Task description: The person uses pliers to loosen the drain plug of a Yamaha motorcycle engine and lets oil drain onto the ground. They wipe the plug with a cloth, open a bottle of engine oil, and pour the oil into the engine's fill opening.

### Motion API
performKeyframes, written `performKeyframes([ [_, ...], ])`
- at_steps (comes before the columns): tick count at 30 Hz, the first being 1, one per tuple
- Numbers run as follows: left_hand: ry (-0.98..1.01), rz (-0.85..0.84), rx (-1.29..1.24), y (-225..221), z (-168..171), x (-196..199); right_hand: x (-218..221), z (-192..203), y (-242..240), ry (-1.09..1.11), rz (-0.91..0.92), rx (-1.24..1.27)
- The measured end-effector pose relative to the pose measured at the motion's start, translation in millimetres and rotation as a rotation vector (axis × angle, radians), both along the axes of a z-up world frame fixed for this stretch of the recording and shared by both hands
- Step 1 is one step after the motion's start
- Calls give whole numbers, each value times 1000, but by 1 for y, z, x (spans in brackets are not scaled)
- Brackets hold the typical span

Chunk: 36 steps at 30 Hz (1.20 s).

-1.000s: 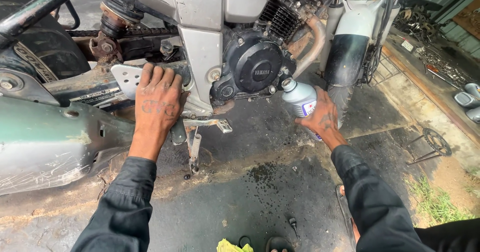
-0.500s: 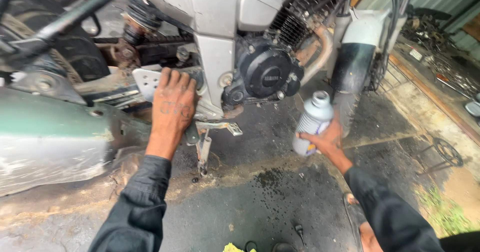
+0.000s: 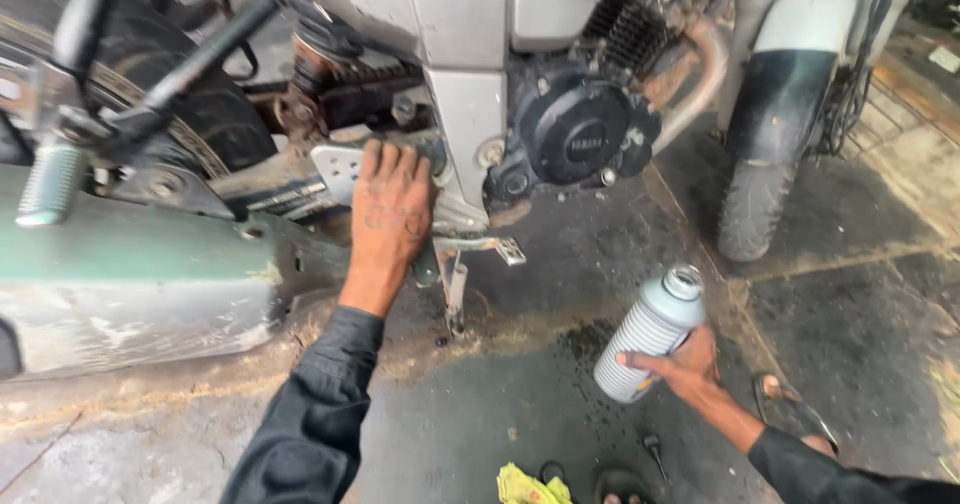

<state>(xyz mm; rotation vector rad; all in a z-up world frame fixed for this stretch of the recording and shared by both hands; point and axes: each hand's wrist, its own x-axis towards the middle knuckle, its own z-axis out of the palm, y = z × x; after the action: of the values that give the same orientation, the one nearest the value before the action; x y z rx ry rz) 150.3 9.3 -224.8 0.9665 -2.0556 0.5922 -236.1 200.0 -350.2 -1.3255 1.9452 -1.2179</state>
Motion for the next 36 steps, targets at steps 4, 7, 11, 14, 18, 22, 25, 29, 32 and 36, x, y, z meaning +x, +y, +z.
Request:
performKeyframes([
  [4, 15, 2, -122, -3, 2, -3, -23, -6, -10, 95, -62, -49],
  [7, -30, 42, -51, -2, 7, -4, -47, -19, -19, 144, -170, -41],
  [11, -58, 80, 30, 0, 15, -8, -82, -39, -31, 139, -288, -22],
  [14, -53, 71, 20, -5, 16, -8, -100, -50, -38, 153, -338, -2],
  [18, -70, 82, 50, -12, 19, -10, -112, -65, -46, 210, -430, 62],
  [22, -115, 101, 90, -24, 24, -8, -112, -89, -52, 174, -474, 126],
  [25, -149, 95, 109, -32, 24, -5, -102, -93, -54, 144, -495, 169],
  [29, -227, 61, 133, -45, 23, -3, -93, -81, -63, 114, -505, 185],
  [32, -198, 88, 138, -38, 29, -9, -91, -87, -55, 81, -491, 159],
  [36, -127, 110, 184, -33, 34, -16, -92, -87, -58, 58, -482, 113],
])
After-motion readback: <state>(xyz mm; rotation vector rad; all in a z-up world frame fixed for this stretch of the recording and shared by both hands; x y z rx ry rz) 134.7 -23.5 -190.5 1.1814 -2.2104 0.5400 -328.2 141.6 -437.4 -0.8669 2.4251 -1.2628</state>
